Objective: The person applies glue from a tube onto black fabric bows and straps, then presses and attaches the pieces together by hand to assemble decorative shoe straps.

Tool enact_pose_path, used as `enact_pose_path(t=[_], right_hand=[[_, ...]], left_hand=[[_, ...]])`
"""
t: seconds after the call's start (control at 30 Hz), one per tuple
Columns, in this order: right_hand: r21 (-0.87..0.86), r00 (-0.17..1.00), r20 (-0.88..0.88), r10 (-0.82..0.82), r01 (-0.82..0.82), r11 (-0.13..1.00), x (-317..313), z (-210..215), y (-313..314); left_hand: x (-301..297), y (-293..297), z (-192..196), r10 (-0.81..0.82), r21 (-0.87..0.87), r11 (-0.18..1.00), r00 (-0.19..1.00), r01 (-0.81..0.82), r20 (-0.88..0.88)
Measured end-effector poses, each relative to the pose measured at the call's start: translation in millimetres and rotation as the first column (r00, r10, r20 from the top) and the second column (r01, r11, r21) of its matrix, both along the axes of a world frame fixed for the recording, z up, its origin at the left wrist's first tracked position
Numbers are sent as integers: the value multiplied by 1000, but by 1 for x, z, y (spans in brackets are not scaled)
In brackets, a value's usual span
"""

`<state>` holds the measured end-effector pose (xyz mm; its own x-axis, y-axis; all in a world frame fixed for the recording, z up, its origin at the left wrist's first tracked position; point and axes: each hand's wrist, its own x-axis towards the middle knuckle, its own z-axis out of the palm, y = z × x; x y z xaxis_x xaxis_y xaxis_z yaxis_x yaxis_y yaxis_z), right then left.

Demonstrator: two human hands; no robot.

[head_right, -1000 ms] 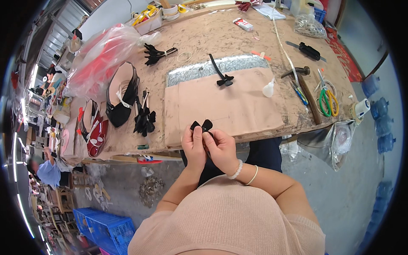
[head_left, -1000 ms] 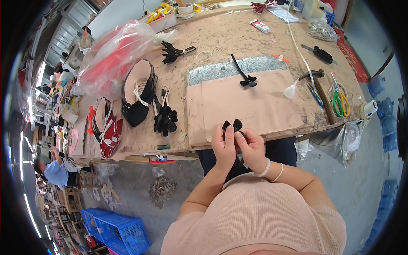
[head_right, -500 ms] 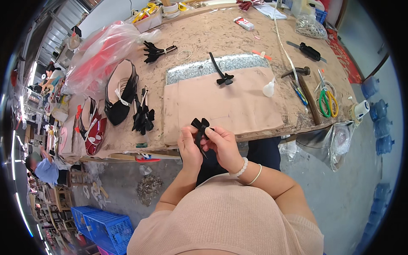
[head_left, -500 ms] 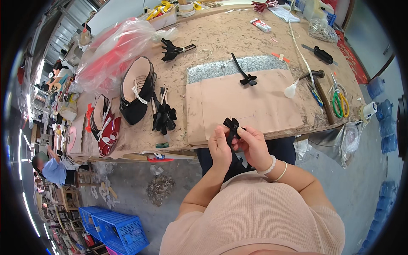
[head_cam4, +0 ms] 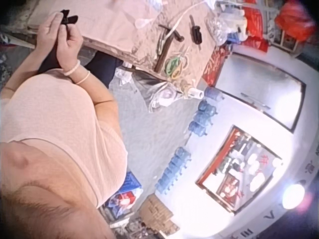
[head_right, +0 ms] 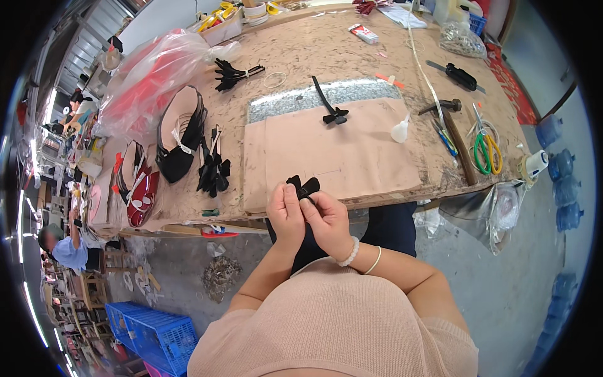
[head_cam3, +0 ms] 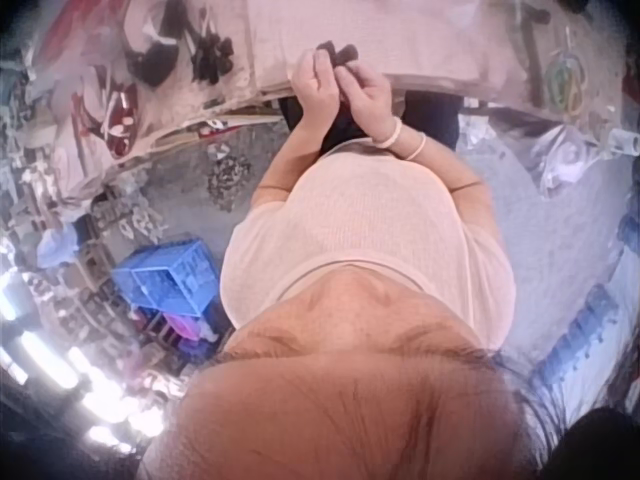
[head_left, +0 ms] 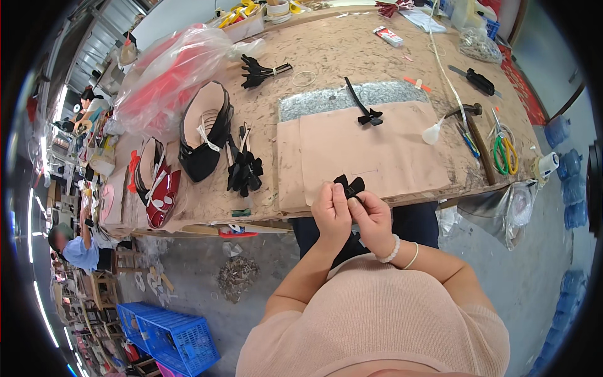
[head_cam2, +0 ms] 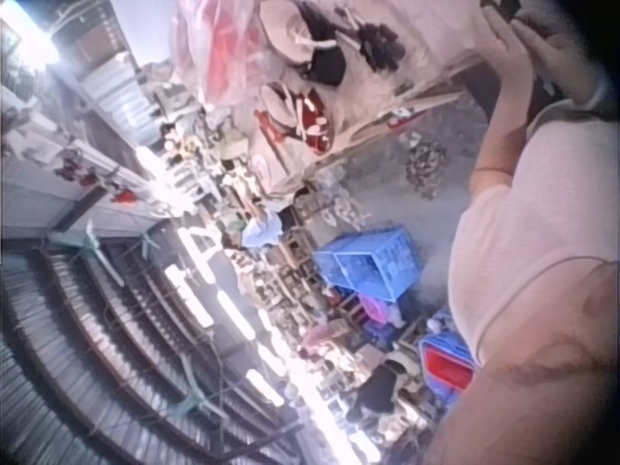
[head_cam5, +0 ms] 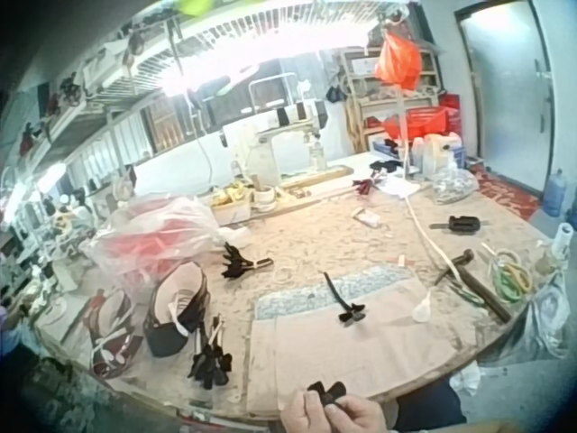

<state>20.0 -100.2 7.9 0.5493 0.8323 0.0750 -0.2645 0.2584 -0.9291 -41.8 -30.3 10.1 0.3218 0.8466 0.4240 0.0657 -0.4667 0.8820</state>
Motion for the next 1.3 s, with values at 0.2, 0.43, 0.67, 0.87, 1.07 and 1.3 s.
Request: enact_pose_path(t=[0.2,0.43,0.67,0.87,1.07,1.3], right_hand=[[54,810,-548,207,-213,976,16,14,1],[70,731,-634,250,-268,961,18,18,-2],[92,689,-671,273,-288,953,20,14,-2],[-28,931,-333,150,-169,985,20,16,-4],[-103,901,433,1,49,993,37,4,-11],[-103,989,-92,116,-126,987,48,14,-4]], left_hand=[[-11,-6,20,-201,-387,888,967,247,157],[-15,-7,20,-239,-388,865,941,320,241],[-14,-9,21,-269,-406,838,924,363,272],[-11,-10,12,-269,-348,873,932,343,244],[-15,2,-3,-251,-550,728,906,408,339],[-20,0,-7,-373,-561,732,916,386,144]])
